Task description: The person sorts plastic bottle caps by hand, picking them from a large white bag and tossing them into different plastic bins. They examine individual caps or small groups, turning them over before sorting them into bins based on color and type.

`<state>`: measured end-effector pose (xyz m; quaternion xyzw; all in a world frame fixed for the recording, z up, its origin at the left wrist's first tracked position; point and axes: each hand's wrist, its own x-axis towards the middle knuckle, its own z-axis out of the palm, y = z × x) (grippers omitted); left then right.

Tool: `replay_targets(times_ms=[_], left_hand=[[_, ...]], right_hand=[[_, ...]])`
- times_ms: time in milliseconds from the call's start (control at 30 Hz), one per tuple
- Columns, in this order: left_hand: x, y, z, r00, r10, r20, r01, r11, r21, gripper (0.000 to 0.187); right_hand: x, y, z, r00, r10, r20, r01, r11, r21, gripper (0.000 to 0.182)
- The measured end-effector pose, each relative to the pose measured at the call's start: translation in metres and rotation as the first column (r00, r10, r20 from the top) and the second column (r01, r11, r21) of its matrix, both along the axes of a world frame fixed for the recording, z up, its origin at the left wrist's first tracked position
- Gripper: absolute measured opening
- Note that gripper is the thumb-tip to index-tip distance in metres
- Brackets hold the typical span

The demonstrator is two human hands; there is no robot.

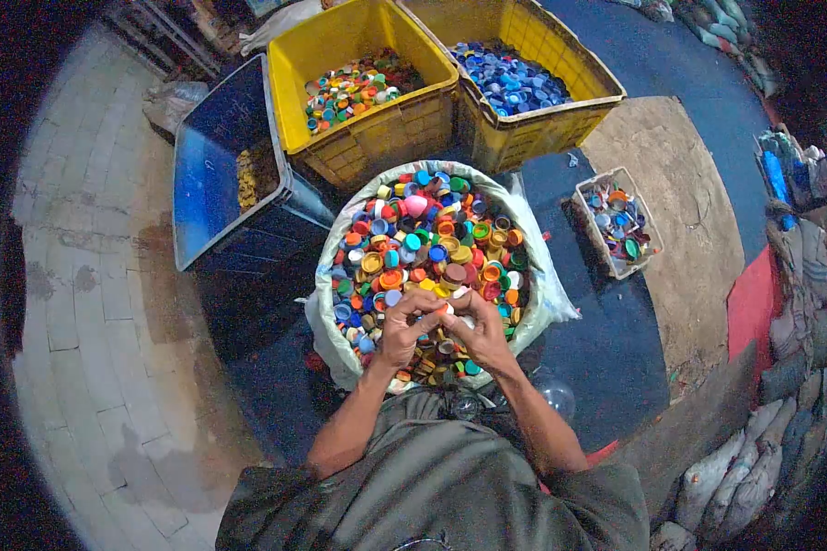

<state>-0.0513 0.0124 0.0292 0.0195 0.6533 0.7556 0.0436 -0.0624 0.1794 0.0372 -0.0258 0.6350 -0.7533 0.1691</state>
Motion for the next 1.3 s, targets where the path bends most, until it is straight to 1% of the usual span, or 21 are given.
replay_targets(times_ms=[100,200,300,400,500,600,633,667,733,767,833,867,900,933,1000,1033,1133,1167,1200,1233,1300], left_hand=[[0.001,-0.002,-0.001,1.0,-0.012,-0.017,0.011,0.999,-0.037,0.012],[0.002,-0.001,0.006,0.999,0.028,0.023,-0.028,0.999,-0.029,0.013],[0.001,0.003,0.006,0.981,0.123,-0.152,-0.146,0.978,-0.152,0.011],[-0.001,0.007,0.008,0.917,0.178,-0.357,-0.333,0.835,-0.438,0.008],[-0.001,0.006,0.018,0.88,0.122,-0.459,-0.364,0.795,-0.486,0.007],[0.001,0.007,0.017,0.878,0.213,-0.429,-0.414,0.788,-0.456,0.006],[0.001,0.005,0.009,0.897,0.206,-0.391,-0.39,0.786,-0.48,0.01],[0.002,0.003,0.007,0.947,0.17,-0.272,-0.291,0.811,-0.508,0.012],[0.003,-0.005,0.011,0.996,0.082,-0.023,-0.082,0.847,-0.525,0.015],[0.005,-0.011,0.016,0.988,0.022,0.155,0.046,0.906,-0.42,0.016],[0.004,-0.018,0.017,0.986,-0.144,-0.08,0.091,0.882,-0.463,0.021],[0.004,-0.021,0.015,0.976,-0.192,-0.103,0.121,0.87,-0.477,0.023],[0.005,-0.024,0.012,0.963,-0.239,-0.125,0.149,0.858,-0.491,0.026],[0.005,-0.027,0.009,0.947,-0.286,-0.147,0.176,0.845,-0.505,0.028],[0.004,-0.029,0.007,0.962,-0.265,-0.06,0.213,0.872,-0.441,0.029],[0.006,-0.031,0.004,0.957,-0.287,0.033,0.28,0.897,-0.341,0.033],[0.013,-0.019,-0.017,0.97,-0.173,-0.169,0.149,0.978,-0.144,0.035],[0.018,-0.02,-0.02,0.98,-0.2,0.006,0.2,0.98,0.007,0.035],[0.022,-0.021,-0.012,0.952,-0.249,0.177,0.221,0.961,0.164,0.035],[0.025,-0.023,-0.004,0.889,-0.315,0.332,0.209,0.924,0.319,0.036],[0.019,-0.032,0.004,0.892,-0.154,0.424,-0.045,0.905,0.423,0.035]], right_hand=[[0.001,-0.001,0.004,0.999,0.005,-0.043,-0.002,0.998,0.055,0.021],[-0.001,0.003,0.006,0.997,0.057,-0.058,-0.047,0.986,0.163,0.022],[-0.004,-0.002,0.007,0.998,0.049,-0.044,-0.042,0.989,0.144,0.022],[-0.001,-0.013,0.005,0.996,-0.032,-0.08,0.041,0.992,0.117,0.023],[0.005,-0.015,-0.023,0.996,-0.052,0.07,0.056,0.997,-0.052,0.032],[0.002,-0.026,0.025,0.99,-0.083,0.113,0.093,0.992,-0.085,0.047],[0.001,-0.027,0.006,0.981,-0.059,-0.183,0.091,0.981,0.169,0.054],[0.0,-0.022,0.008,0.978,0.029,-0.207,0.036,0.952,0.304,0.053],[-0.006,-0.011,0.024,0.955,0.206,-0.214,-0.053,0.828,0.558,0.052],[-0.009,-0.006,0.024,0.82,0.265,-0.508,0.084,0.821,0.565,0.047],[-0.011,0.0,0.027,0.765,0.422,-0.487,0.022,0.739,0.674,0.051],[-0.012,0.001,0.032,0.731,0.496,-0.469,-0.002,0.688,0.726,0.053],[-0.011,-0.002,0.044,0.722,0.534,-0.439,-0.006,0.64,0.769,0.047],[-0.009,-0.002,0.044,0.698,0.538,-0.472,0.023,0.642,0.766,0.045],[-0.007,-0.003,0.043,0.643,0.547,-0.536,0.081,0.647,0.758,0.04],[-0.007,-0.004,0.045,0.625,0.549,-0.555,0.075,0.666,0.742,0.033],[-0.011,-0.003,0.046,0.629,0.59,-0.506,-0.055,0.683,0.728,0.028],[-0.012,0.0,0.036,0.624,0.587,-0.516,-0.043,0.685,0.727,0.028],[-0.013,0.005,0.018,0.619,0.583,-0.526,-0.031,0.688,0.725,0.028],[-0.014,0.005,0.012,0.615,0.579,-0.536,-0.019,0.69,0.723,0.028],[-0.01,0.008,0.015,0.603,0.551,-0.577,0.065,0.687,0.724,0.028]])
